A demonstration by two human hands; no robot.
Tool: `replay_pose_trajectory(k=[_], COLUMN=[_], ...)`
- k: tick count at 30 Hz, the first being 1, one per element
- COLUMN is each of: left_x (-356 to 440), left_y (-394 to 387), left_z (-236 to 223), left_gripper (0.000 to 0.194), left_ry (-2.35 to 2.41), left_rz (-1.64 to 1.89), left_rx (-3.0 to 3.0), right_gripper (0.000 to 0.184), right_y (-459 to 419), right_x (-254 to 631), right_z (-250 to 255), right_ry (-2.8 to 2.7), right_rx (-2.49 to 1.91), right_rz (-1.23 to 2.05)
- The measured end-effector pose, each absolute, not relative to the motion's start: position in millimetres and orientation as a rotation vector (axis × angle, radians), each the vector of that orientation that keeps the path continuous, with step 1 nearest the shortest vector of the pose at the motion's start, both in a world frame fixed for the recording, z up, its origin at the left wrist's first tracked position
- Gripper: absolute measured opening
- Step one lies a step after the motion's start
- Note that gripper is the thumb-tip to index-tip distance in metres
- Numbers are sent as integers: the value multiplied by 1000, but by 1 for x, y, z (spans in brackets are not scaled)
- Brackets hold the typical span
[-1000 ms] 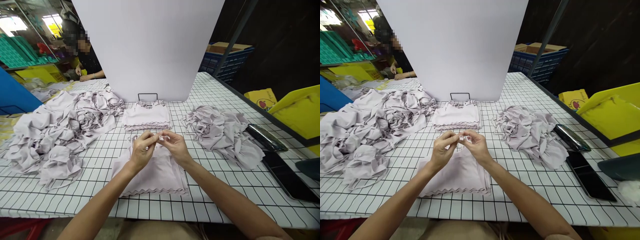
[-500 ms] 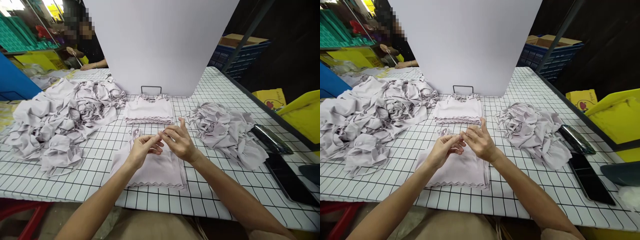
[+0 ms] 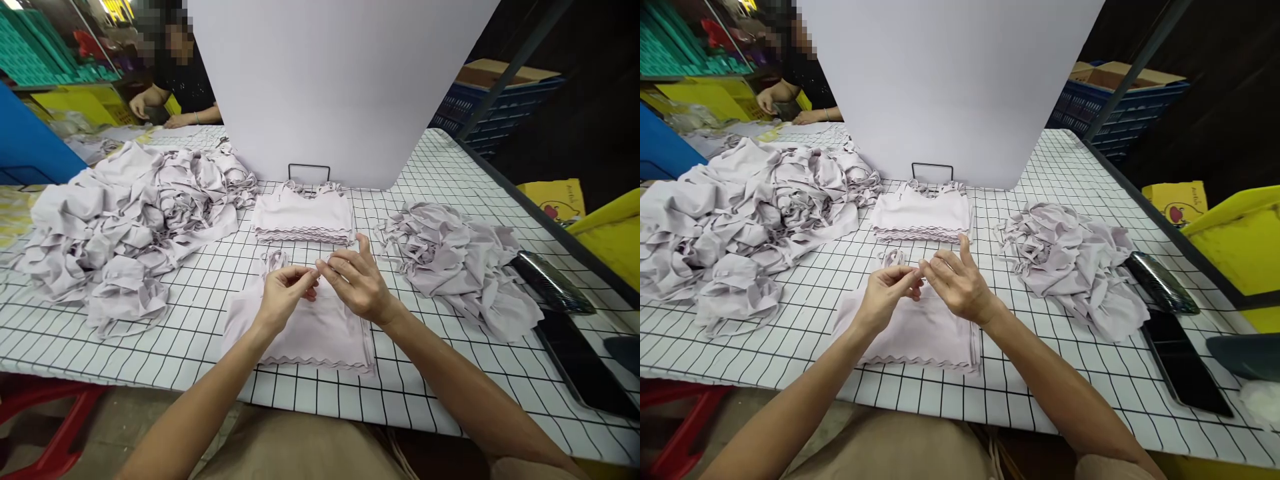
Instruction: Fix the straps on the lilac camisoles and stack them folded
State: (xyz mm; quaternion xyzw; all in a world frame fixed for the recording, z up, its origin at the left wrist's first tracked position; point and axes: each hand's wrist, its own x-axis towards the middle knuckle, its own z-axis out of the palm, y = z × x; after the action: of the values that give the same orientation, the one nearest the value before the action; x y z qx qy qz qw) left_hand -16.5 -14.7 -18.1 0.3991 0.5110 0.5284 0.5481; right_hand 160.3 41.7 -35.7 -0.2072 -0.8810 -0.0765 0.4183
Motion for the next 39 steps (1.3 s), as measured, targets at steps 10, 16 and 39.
replay_pose_trajectory(k=[10,16,39], left_x=[-29,-41,-43], left_y=[-16,-27,-35], left_z=[-21,-41,-78], left_gripper=[14,7,7], left_ry=[1264,1381,1601], left_rz=[1330,1169,758], left_rx=[1471,1949,1988], right_gripper=[26,11,9], right_y=[34,32,25], right_x=[158,155,148], right_z=[-24,-21,-64], right_ry=[-2042,-1955,-2105], right_rx=[-707,-853,-774], right_rz=[1072,967,887])
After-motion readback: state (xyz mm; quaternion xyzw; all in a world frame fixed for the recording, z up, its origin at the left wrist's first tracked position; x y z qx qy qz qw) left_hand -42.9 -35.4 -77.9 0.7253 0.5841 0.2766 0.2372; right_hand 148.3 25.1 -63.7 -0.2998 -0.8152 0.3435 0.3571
